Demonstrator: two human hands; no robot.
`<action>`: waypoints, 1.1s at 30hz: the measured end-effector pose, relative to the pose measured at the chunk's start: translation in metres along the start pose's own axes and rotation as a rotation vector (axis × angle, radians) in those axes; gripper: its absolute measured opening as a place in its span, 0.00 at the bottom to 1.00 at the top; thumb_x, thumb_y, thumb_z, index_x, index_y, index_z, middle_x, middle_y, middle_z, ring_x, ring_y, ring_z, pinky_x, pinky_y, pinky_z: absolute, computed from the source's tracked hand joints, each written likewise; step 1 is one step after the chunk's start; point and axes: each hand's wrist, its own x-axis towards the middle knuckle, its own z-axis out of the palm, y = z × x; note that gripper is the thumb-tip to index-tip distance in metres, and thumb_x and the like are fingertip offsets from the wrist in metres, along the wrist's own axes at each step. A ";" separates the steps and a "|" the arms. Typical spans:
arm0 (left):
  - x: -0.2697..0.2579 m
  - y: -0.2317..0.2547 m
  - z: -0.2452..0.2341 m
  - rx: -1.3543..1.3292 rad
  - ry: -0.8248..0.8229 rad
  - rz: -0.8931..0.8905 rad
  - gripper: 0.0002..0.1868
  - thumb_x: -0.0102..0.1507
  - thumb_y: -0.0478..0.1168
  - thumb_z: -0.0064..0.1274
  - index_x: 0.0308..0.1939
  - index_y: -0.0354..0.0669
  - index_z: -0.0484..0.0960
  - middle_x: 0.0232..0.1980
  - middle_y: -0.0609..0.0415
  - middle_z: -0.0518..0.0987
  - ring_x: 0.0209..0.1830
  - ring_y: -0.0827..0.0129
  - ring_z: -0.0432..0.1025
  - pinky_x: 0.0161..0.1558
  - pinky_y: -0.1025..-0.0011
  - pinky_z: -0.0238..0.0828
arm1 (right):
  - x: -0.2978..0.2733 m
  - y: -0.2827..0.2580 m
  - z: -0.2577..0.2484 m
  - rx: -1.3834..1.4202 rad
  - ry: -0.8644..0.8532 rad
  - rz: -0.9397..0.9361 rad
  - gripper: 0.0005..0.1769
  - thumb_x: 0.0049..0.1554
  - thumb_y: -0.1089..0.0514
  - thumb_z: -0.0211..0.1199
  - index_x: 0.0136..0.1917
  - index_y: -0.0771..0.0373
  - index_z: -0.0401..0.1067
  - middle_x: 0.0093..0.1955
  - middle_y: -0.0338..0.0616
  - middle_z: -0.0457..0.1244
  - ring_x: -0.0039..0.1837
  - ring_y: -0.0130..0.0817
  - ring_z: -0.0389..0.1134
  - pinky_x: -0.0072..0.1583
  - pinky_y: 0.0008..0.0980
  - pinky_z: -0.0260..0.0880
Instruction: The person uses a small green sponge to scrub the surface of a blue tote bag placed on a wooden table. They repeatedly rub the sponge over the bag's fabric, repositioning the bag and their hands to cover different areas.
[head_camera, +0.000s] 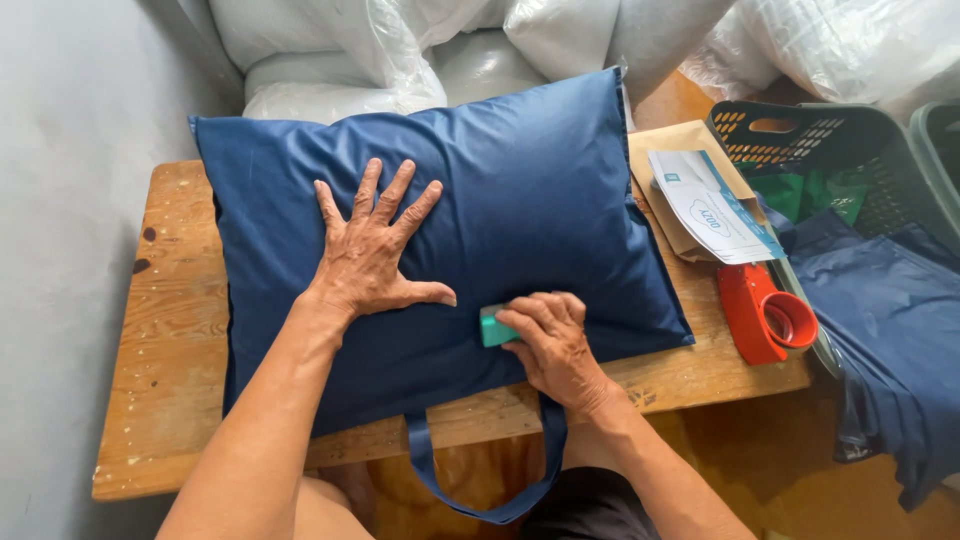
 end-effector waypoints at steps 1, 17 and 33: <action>0.002 -0.001 0.000 0.002 0.001 0.008 0.68 0.41 0.84 0.57 0.81 0.72 0.53 0.85 0.58 0.48 0.84 0.47 0.37 0.69 0.16 0.28 | -0.008 0.000 0.002 -0.004 0.006 0.004 0.21 0.59 0.44 0.63 0.63 0.50 0.73 0.59 0.32 0.65 0.63 0.35 0.65 0.69 0.42 0.53; 0.002 0.002 0.003 -0.003 -0.063 -0.040 0.69 0.39 0.84 0.58 0.81 0.76 0.50 0.85 0.62 0.46 0.85 0.51 0.36 0.70 0.18 0.27 | -0.003 -0.005 -0.086 0.203 -0.263 0.109 0.25 0.58 0.48 0.64 0.67 0.55 0.71 0.61 0.38 0.65 0.65 0.36 0.65 0.68 0.44 0.50; 0.010 0.001 -0.008 -0.111 -0.110 -0.037 0.70 0.38 0.81 0.60 0.81 0.72 0.48 0.86 0.61 0.43 0.85 0.51 0.30 0.66 0.19 0.17 | -0.066 0.003 -0.088 0.199 -0.550 0.400 0.22 0.58 0.52 0.65 0.64 0.55 0.69 0.57 0.40 0.64 0.57 0.38 0.65 0.62 0.44 0.56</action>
